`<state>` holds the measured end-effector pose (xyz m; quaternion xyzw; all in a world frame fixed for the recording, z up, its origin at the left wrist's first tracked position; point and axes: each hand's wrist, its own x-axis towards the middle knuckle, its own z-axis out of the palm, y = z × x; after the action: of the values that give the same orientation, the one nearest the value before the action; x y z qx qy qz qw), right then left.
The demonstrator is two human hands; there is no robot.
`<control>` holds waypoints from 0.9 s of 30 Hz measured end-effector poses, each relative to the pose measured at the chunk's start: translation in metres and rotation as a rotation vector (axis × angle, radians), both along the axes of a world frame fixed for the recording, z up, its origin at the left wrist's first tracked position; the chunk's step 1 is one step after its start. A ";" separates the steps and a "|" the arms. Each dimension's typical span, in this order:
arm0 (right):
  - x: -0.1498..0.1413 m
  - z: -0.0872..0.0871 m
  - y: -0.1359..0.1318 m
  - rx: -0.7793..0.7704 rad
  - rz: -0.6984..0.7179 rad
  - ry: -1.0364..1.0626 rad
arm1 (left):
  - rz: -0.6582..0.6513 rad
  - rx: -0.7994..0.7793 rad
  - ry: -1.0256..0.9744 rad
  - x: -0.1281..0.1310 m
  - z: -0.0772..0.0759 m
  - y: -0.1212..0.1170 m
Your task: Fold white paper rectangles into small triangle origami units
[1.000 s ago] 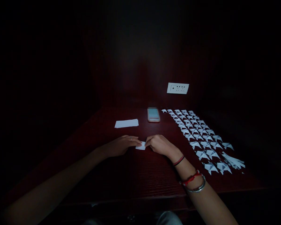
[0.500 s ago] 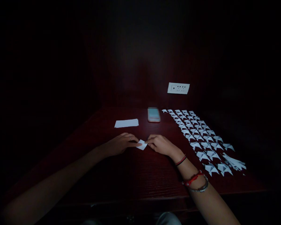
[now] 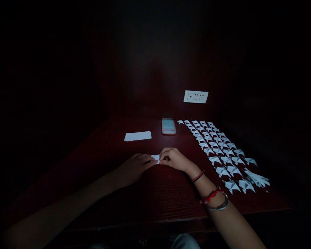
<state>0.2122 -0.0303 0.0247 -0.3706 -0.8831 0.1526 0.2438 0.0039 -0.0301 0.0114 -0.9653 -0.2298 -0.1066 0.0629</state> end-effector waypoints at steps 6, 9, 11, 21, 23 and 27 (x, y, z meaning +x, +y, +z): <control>0.004 -0.007 0.010 -0.012 -0.162 0.102 | -0.032 -0.039 -0.017 -0.002 -0.001 0.004; 0.005 -0.012 0.013 -0.073 -0.164 0.101 | -0.029 -0.053 -0.023 -0.001 0.000 0.003; 0.004 -0.013 0.013 -0.119 -0.176 0.129 | -0.026 -0.060 -0.029 -0.001 0.001 0.002; -0.005 -0.011 0.011 -0.214 -0.127 0.229 | -0.022 -0.071 -0.014 -0.004 -0.002 0.006; -0.005 -0.012 0.012 -0.218 -0.127 0.258 | -0.022 -0.069 -0.014 -0.004 -0.001 0.006; -0.003 -0.012 0.013 -0.230 -0.124 0.248 | -0.034 -0.074 -0.018 -0.004 0.003 0.004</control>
<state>0.2091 -0.0173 0.0126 -0.4279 -0.7987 0.2817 0.3157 -0.0002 -0.0260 0.0147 -0.9698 -0.2178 -0.1075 0.0232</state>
